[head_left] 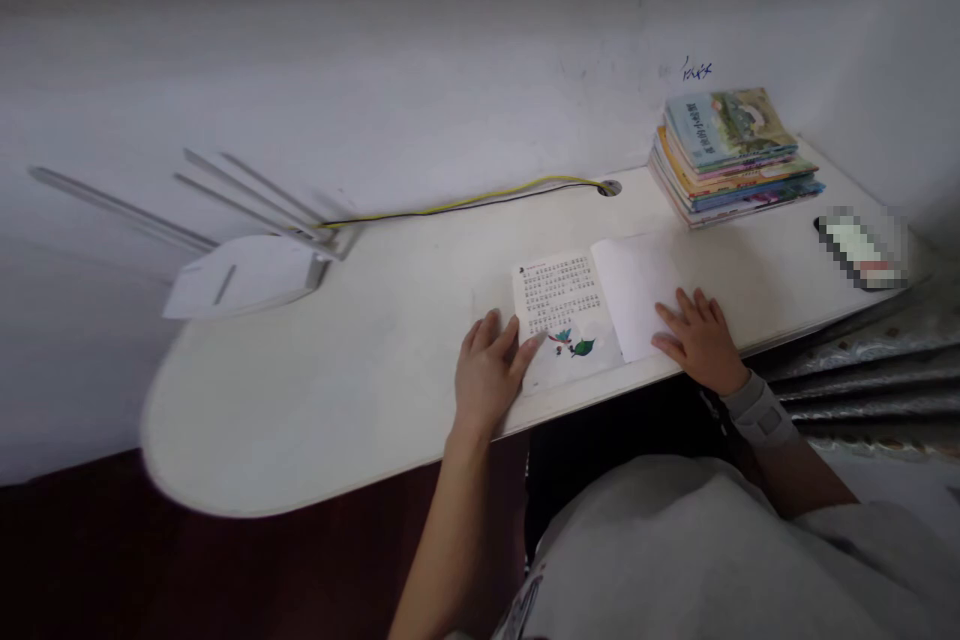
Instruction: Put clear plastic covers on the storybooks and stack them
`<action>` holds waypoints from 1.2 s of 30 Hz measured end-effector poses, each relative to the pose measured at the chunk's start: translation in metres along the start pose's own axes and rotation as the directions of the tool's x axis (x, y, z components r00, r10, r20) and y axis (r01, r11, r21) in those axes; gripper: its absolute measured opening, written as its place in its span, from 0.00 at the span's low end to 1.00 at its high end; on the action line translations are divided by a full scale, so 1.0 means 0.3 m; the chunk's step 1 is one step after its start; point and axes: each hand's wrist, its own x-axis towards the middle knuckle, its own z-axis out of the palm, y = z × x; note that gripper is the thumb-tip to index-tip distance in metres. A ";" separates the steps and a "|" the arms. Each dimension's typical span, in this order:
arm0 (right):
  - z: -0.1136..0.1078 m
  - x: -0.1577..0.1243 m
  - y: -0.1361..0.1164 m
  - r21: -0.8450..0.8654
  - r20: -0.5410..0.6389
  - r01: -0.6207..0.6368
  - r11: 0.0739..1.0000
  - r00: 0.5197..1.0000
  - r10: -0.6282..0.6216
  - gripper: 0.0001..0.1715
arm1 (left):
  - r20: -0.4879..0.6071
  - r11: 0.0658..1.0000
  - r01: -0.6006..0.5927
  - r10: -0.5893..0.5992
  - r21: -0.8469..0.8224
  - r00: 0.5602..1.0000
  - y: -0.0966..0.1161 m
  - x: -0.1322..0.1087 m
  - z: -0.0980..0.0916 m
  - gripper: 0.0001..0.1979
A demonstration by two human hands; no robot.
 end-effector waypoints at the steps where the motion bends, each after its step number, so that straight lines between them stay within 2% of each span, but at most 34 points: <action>1: 0.001 0.000 0.003 0.002 -0.001 0.001 1.000 1.000 -0.001 0.31 | 0.002 1.000 0.003 -0.003 -0.001 1.000 0.002 0.000 -0.001 0.30; 5: 0.004 0.011 0.009 0.013 -0.009 0.008 1.000 1.000 -0.008 0.31 | 0.003 1.000 0.018 -0.018 0.008 1.000 0.014 -0.002 -0.005 0.30; 8: 0.000 0.031 -0.028 0.014 -0.042 0.016 1.000 0.999 -0.015 0.34 | 0.010 1.000 0.024 -0.025 0.019 1.000 0.025 -0.004 -0.006 0.30; 11: -0.011 0.048 -0.116 0.009 -0.061 0.152 0.988 0.987 -0.151 0.40 | 0.012 0.999 0.018 -0.018 0.033 1.000 0.030 -0.003 -0.006 0.30; 14: -0.019 0.056 -0.219 0.006 -0.030 0.311 0.950 0.950 -0.311 0.44 | 0.007 1.000 0.017 -0.017 0.014 1.000 0.031 -0.001 -0.007 0.28; 17: -0.019 0.066 -0.276 -0.006 -0.005 0.321 0.947 0.947 -0.321 0.43 | -0.031 0.996 0.043 -0.045 -0.076 0.998 0.045 -0.005 -0.015 0.27; 20: -0.012 0.081 -0.277 0.007 0.001 0.333 0.943 0.943 -0.333 0.39 | -0.103 0.957 0.110 -0.142 -0.268 0.984 0.079 -0.014 -0.030 0.27; 22: -0.004 0.089 -0.263 0.008 -0.009 0.361 0.933 0.933 -0.360 0.38 | -0.052 0.862 0.215 -0.268 -0.459 0.962 0.106 -0.016 -0.042 0.27; 24: 0.004 0.092 -0.250 0.006 -0.021 0.376 0.926 0.926 -0.376 0.38 | 0.103 0.678 0.352 -0.379 -0.646 0.920 0.125 -0.011 -0.056 0.27; 27: 0.012 0.091 -0.240 0.034 -0.028 0.378 0.925 0.926 -0.377 0.39 | 0.307 0.363 0.468 -0.420 -0.806 0.854 0.126 0.013 -0.082 0.24; 29: 0.015 0.088 -0.238 0.070 -0.033 0.383 0.921 0.924 -0.381 0.42 | 0.378 0.222 0.498 -0.422 -0.838 0.824 0.111 0.034 -0.105 0.20; 32: 0.015 0.084 -0.240 0.100 -0.061 0.383 0.918 0.923 -0.379 0.48 | 0.497 0.071 0.563 -0.387 -0.823 0.776 0.091 0.068 -0.142 0.12; 34: 0.013 0.081 -0.243 0.108 -0.096 0.377 0.920 0.925 -0.368 0.51 | 0.589 0.001 0.614 -0.281 -0.789 0.758 0.101 0.092 -0.165 0.13; 36: 0.010 0.078 -0.245 0.154 -0.136 0.362 0.919 0.929 -0.343 0.52 | 0.629 -0.008 0.635 -0.142 -0.773 0.764 0.141 0.115 -0.185 0.18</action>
